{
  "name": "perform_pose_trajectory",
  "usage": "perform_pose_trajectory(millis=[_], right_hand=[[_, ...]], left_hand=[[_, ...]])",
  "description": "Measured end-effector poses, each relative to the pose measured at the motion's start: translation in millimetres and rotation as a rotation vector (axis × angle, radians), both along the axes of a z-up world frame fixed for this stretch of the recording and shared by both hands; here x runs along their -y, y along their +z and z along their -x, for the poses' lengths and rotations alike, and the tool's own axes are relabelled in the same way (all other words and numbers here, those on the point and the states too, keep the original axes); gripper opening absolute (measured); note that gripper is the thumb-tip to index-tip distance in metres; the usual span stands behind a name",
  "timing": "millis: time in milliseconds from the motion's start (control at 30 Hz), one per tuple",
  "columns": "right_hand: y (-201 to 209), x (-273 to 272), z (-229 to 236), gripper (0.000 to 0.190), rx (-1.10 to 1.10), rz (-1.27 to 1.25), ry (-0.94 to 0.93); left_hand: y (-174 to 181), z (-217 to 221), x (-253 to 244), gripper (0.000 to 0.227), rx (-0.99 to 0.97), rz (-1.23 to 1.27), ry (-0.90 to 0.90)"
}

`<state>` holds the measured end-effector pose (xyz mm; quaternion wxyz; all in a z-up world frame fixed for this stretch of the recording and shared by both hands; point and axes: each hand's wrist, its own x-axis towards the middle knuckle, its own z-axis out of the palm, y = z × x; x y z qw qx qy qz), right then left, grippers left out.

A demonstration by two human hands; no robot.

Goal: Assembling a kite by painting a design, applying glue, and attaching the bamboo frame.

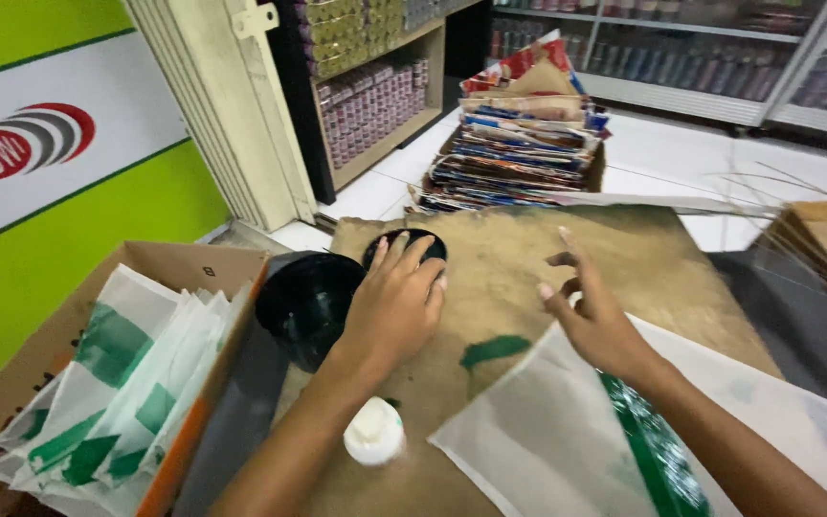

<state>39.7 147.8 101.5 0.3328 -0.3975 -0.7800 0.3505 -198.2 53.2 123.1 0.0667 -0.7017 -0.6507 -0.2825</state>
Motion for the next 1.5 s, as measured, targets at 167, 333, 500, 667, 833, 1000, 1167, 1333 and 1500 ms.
perform_pose_trajectory(millis=[167, 333, 500, 667, 833, 1000, 1167, 1333, 1500], right_hand=[[11, 37, -83, 0.074, -0.049, 0.035, -0.126], [0, 53, -157, 0.069, -0.039, 0.048, -0.198], [-16, 62, -209, 0.061, 0.016, 0.037, -0.205], [-36, 52, -228, 0.048, 0.121, -0.067, -0.179], [-60, 29, -223, 0.044, 0.196, -0.275, -0.146], [-72, 5, -215, 0.039, 0.410, -0.379, -0.284], [-84, -15, -204, 0.047, 0.613, -0.412, -0.395], [-95, -33, -199, 0.050, 0.681, -0.554, -0.487], [-100, -51, -202, 0.049, 0.764, -0.617, -0.534]], left_hand=[[-6, -62, 19, 0.031, 0.038, -0.040, -0.087], [-36, -111, 19, 0.031, 0.070, -0.014, -0.148], [-82, -147, 27, 0.031, 0.120, 0.109, -0.148], [-90, -171, 25, 0.031, 0.146, 0.159, -0.120], [-103, -178, 12, 0.032, 0.178, 0.194, -0.061], [-97, -179, 1, 0.039, 0.159, 0.226, 0.027], [-113, -167, -19, 0.041, 0.160, 0.206, 0.085], [-117, -160, -22, 0.041, 0.138, 0.177, 0.121], [-120, -157, -24, 0.041, 0.090, 0.175, 0.152]])
